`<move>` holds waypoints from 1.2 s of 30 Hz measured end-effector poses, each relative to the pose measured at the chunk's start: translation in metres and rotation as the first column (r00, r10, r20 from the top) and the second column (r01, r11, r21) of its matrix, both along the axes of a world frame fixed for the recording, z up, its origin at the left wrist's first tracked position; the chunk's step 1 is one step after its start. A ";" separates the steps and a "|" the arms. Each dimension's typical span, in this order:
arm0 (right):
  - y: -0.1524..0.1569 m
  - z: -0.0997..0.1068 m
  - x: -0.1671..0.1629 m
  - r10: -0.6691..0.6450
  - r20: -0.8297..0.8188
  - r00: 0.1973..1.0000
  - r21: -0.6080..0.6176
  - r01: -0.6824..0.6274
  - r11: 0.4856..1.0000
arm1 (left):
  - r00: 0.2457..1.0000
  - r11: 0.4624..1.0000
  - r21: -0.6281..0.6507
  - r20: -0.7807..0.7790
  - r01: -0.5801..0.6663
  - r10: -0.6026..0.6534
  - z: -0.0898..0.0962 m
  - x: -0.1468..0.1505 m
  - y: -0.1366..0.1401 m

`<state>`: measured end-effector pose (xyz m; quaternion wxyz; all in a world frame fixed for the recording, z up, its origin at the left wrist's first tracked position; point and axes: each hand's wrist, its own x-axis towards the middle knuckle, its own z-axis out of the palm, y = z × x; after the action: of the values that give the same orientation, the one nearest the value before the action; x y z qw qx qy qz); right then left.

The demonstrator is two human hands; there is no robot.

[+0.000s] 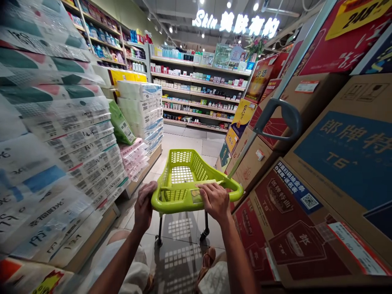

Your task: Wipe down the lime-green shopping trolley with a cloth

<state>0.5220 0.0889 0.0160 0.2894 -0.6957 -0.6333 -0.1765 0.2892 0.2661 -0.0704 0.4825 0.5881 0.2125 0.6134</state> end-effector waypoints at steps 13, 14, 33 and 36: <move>-0.004 0.001 0.011 0.081 -0.050 0.995 0.041 -0.079 0.996 | 0.916 0.930 0.036 -0.193 0.366 -0.353 0.042 0.008 0.030; -0.005 0.000 0.013 0.088 -0.049 0.995 0.044 -0.086 0.995 | 0.889 0.899 0.130 -0.261 0.418 -0.376 0.045 0.002 0.025; -0.011 -0.006 0.030 0.116 -0.069 0.991 0.030 -0.115 0.993 | 0.999 0.998 0.052 0.013 0.041 -0.042 0.020 0.013 -0.033; -0.010 -0.008 0.032 0.127 -0.065 0.990 0.031 -0.125 0.992 | 0.994 0.994 -0.109 0.101 -0.018 0.029 0.019 0.028 -0.022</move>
<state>0.5545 0.0788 0.0084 0.3301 -0.6558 -0.6637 -0.1430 0.3171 0.2437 -0.0514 0.5165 0.5263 0.2274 0.6360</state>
